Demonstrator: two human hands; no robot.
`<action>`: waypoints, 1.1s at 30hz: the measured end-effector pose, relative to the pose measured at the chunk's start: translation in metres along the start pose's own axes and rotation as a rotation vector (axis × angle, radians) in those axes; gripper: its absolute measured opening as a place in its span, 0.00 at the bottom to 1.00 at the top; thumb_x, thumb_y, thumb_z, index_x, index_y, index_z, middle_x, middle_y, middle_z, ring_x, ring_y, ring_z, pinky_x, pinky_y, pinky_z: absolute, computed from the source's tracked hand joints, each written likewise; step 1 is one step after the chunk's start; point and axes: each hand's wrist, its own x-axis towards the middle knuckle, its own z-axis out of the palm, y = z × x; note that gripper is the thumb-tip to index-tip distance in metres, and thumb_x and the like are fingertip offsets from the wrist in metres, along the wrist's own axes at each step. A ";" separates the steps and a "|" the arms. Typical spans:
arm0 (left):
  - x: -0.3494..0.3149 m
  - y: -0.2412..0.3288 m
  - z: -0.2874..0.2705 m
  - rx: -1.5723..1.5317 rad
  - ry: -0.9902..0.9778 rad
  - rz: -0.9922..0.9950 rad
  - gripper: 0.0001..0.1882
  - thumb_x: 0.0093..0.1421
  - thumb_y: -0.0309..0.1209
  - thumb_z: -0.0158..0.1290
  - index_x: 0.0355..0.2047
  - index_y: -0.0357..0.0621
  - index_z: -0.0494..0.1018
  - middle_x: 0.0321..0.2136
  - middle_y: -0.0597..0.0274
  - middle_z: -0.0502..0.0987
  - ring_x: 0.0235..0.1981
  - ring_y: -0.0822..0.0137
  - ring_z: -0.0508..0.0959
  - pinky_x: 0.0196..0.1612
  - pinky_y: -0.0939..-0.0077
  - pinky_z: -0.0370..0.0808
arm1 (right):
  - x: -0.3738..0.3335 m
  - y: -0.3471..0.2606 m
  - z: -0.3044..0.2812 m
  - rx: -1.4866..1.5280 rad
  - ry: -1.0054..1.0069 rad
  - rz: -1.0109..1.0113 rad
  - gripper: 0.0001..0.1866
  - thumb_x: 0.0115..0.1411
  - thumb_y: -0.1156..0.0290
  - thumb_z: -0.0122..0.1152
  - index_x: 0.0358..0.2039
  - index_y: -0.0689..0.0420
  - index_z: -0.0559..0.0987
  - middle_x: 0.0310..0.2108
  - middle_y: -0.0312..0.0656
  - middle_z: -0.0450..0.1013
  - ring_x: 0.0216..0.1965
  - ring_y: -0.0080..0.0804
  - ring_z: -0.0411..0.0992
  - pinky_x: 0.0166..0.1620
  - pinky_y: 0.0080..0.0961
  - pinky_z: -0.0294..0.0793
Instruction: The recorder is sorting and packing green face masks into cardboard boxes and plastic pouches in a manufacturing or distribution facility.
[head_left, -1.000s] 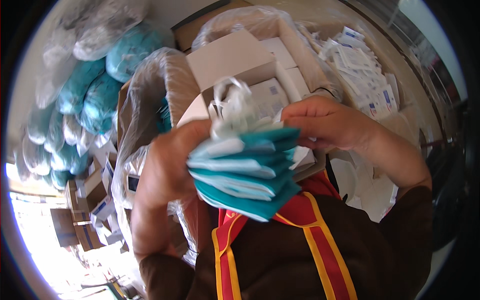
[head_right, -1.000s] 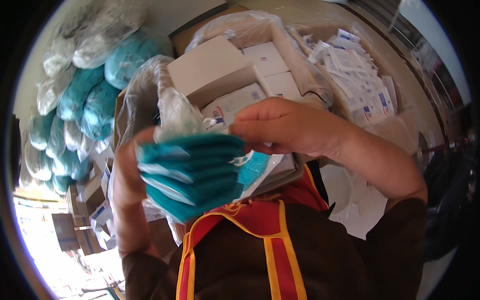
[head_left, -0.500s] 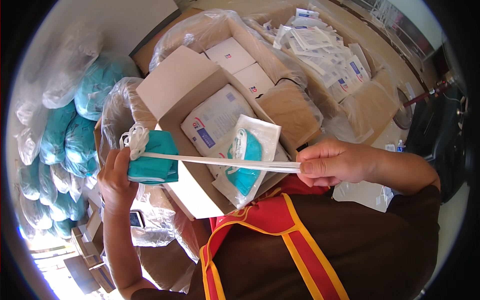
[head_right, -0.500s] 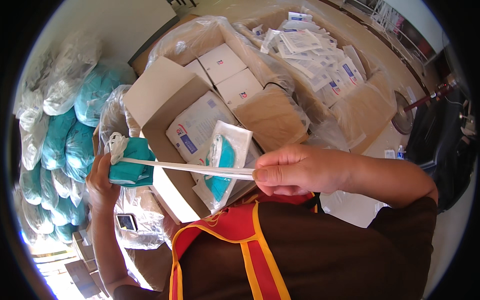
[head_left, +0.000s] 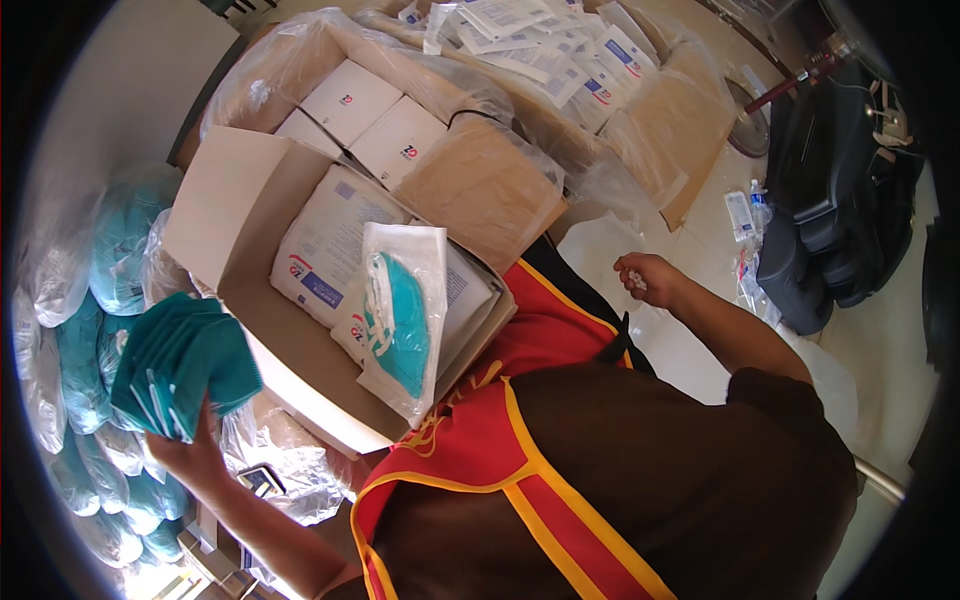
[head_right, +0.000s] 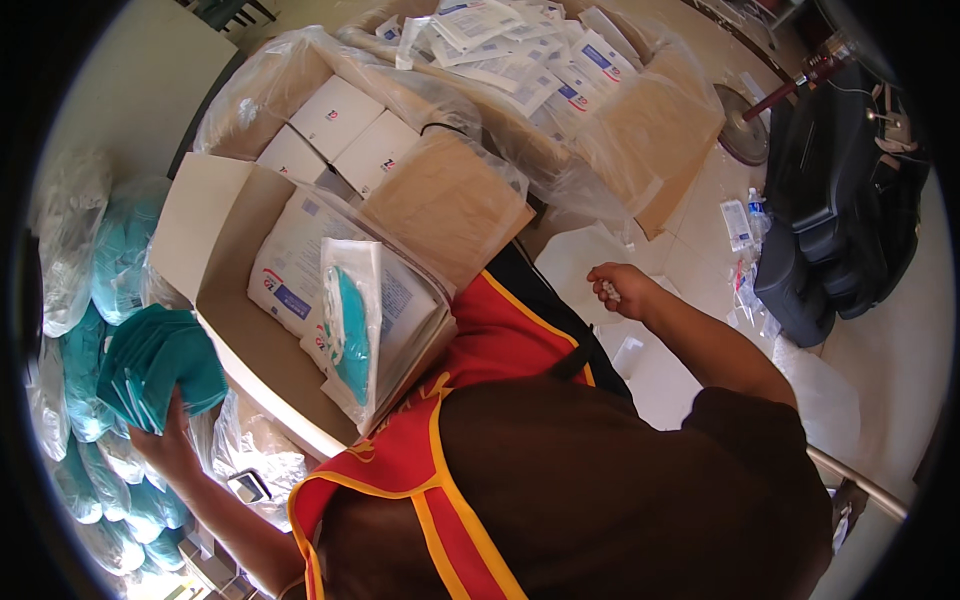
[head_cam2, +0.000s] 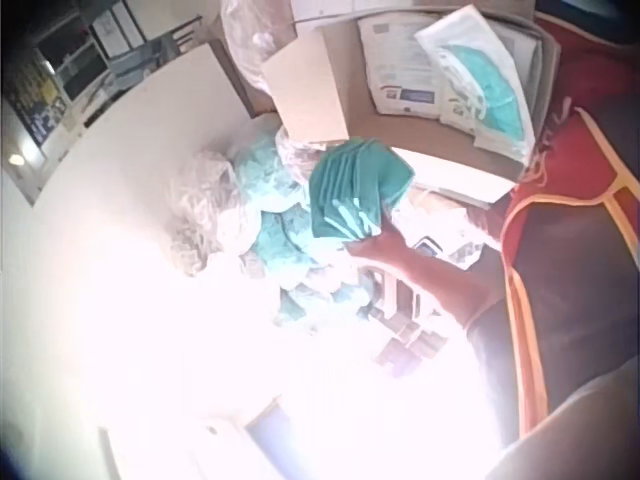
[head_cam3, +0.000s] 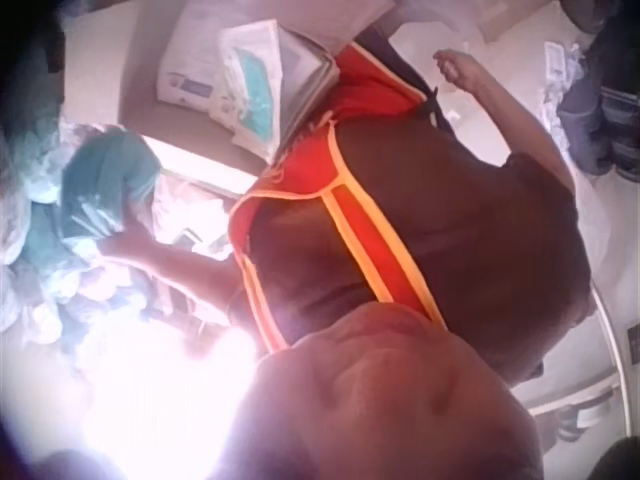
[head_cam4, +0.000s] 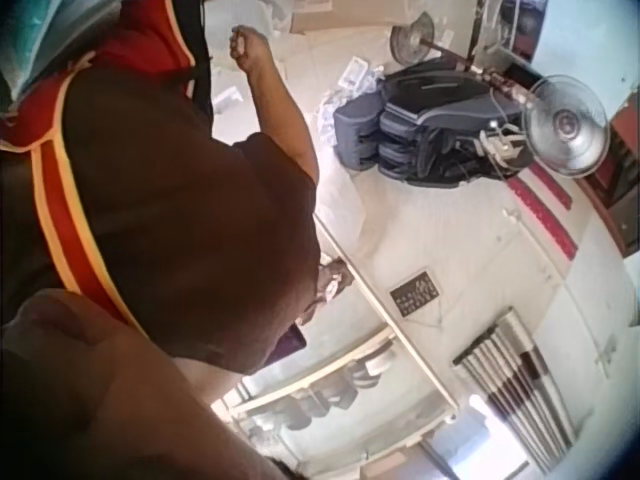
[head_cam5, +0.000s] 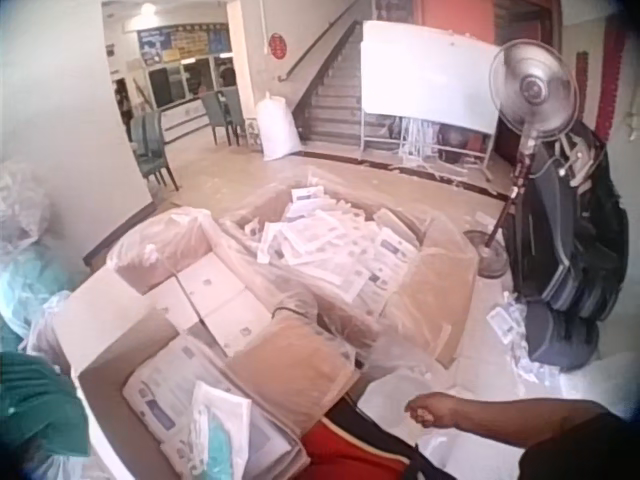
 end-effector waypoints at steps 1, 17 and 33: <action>-0.006 0.001 0.005 -0.063 -0.053 -0.057 0.26 0.53 0.32 0.67 0.50 0.34 0.74 0.45 0.54 0.79 0.43 0.64 0.78 0.44 0.69 0.76 | 0.012 0.007 -0.009 0.076 0.064 -0.014 0.11 0.66 0.61 0.54 0.36 0.56 0.74 0.22 0.36 0.70 0.23 0.26 0.68 0.25 0.23 0.68; -0.041 0.051 0.059 -0.241 -0.116 0.037 0.17 0.50 0.30 0.65 0.40 0.39 0.77 0.34 0.59 0.81 0.34 0.64 0.80 0.38 0.69 0.76 | -0.061 -0.064 0.100 -0.437 -0.183 -0.514 0.12 0.65 0.64 0.57 0.42 0.57 0.78 0.30 0.36 0.76 0.32 0.22 0.74 0.38 0.20 0.75; -0.038 0.115 0.054 -1.056 0.020 -0.045 0.32 0.48 0.26 0.68 0.54 0.38 0.69 0.54 0.51 0.69 0.52 0.58 0.75 0.55 0.69 0.70 | -0.244 -0.167 0.364 -1.105 -0.705 -2.198 0.32 0.45 0.77 0.70 0.54 0.56 0.75 0.60 0.50 0.64 0.62 0.48 0.63 0.63 0.39 0.63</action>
